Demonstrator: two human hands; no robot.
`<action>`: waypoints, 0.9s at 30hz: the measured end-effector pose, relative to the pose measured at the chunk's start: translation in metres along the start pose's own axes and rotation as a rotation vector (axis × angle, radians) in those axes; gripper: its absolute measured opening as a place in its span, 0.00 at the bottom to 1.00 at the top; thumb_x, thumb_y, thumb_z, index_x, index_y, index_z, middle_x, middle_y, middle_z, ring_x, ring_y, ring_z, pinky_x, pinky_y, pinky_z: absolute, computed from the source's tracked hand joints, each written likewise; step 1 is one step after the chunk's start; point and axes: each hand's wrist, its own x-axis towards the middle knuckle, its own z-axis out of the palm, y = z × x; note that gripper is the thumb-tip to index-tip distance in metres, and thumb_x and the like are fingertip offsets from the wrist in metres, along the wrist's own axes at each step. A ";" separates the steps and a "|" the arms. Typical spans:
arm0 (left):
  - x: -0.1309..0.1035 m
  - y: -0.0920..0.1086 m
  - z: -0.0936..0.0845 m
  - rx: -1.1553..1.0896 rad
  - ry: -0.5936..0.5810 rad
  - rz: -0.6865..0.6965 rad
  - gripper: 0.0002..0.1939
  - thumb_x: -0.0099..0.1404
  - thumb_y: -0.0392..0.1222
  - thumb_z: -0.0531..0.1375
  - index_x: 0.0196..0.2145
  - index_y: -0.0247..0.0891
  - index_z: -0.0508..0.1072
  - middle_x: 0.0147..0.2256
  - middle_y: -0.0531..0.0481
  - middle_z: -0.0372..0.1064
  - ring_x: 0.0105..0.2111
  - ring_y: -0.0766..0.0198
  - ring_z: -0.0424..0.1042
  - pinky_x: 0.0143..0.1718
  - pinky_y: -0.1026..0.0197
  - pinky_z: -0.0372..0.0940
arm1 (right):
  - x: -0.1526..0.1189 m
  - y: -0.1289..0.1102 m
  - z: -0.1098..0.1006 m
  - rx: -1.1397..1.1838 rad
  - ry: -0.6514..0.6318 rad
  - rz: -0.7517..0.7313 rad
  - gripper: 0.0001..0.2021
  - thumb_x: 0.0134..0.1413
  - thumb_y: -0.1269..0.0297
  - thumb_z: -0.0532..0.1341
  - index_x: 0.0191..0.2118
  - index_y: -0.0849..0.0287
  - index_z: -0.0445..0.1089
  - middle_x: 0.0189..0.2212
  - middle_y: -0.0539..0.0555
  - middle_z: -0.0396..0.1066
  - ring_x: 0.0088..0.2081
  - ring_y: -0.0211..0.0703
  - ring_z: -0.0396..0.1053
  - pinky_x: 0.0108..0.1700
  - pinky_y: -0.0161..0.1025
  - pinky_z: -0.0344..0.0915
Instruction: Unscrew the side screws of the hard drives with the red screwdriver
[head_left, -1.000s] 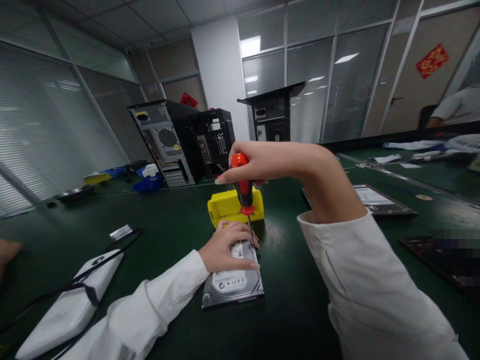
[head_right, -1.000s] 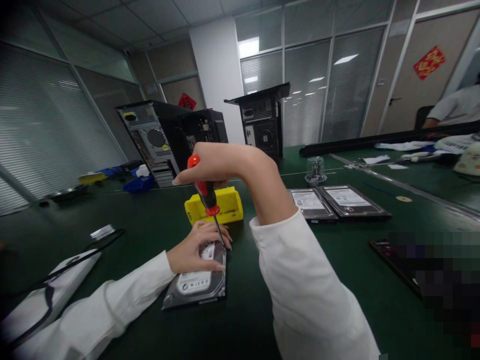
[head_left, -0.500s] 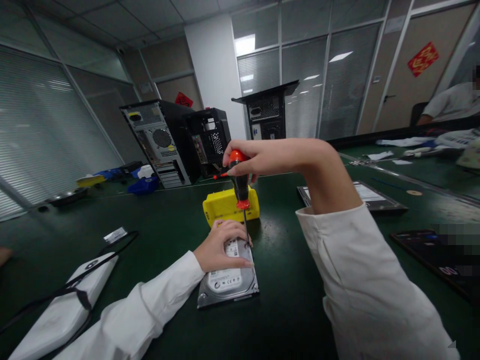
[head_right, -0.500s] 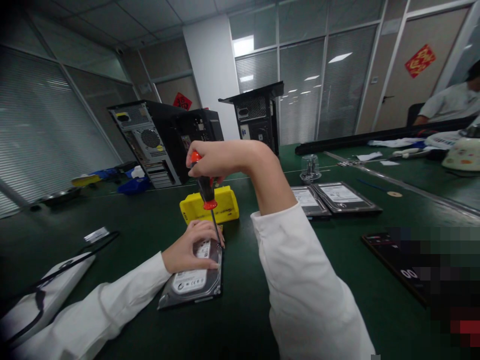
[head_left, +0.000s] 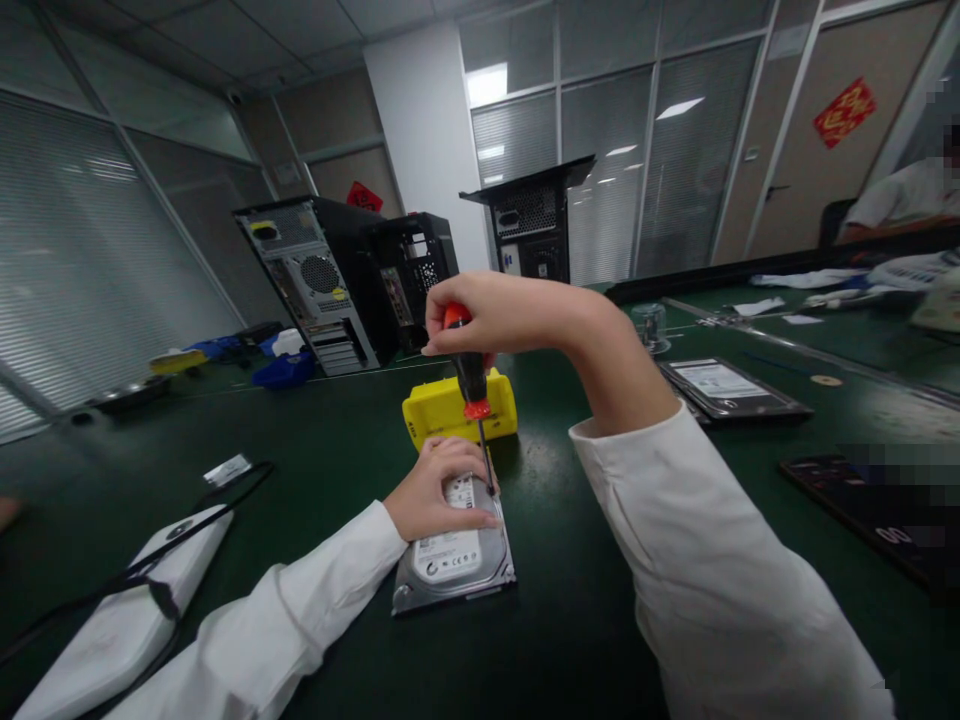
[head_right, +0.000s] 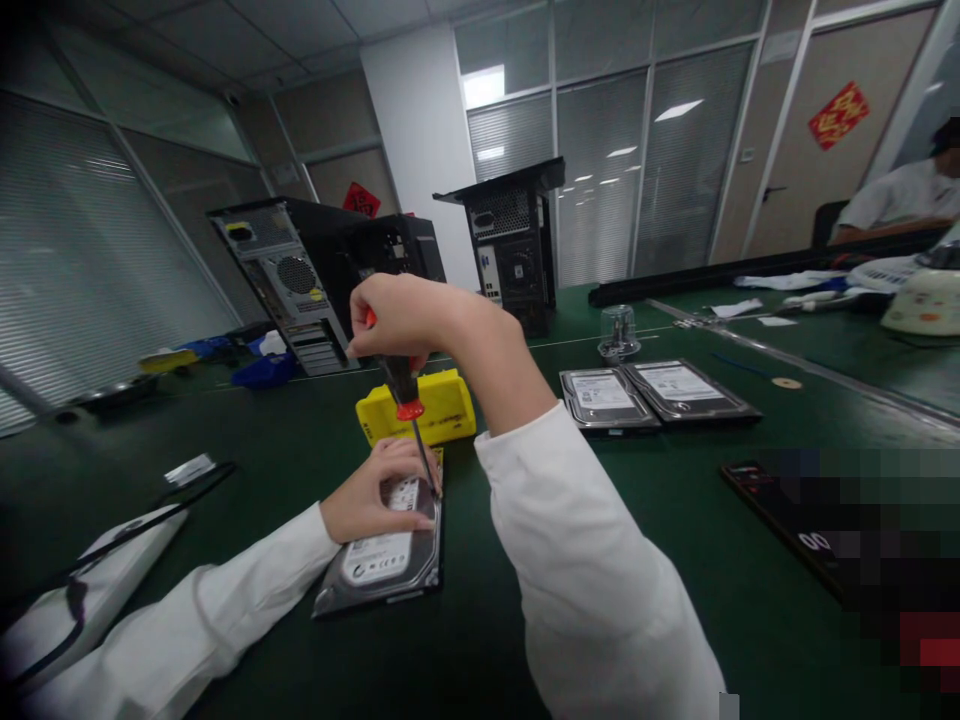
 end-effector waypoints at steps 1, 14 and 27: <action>0.000 -0.001 0.000 0.000 -0.001 -0.002 0.17 0.50 0.55 0.66 0.32 0.41 0.73 0.38 0.52 0.72 0.45 0.56 0.66 0.50 0.54 0.49 | 0.000 0.000 0.000 0.010 -0.004 0.001 0.06 0.52 0.65 0.61 0.34 0.62 0.65 0.33 0.54 0.69 0.29 0.34 0.68 0.22 0.26 0.64; -0.003 -0.005 0.002 0.000 0.001 -0.005 0.19 0.49 0.55 0.66 0.36 0.42 0.74 0.41 0.52 0.71 0.46 0.56 0.66 0.50 0.54 0.49 | -0.004 0.003 -0.004 0.035 -0.024 0.038 0.07 0.54 0.66 0.60 0.38 0.63 0.67 0.35 0.55 0.69 0.29 0.34 0.68 0.19 0.25 0.60; -0.003 -0.010 0.006 -0.029 0.032 -0.024 0.13 0.54 0.50 0.65 0.35 0.42 0.75 0.41 0.52 0.71 0.46 0.57 0.65 0.50 0.54 0.48 | -0.006 0.009 -0.006 -0.001 0.002 0.027 0.08 0.56 0.66 0.59 0.40 0.64 0.68 0.35 0.55 0.70 0.31 0.35 0.69 0.22 0.26 0.64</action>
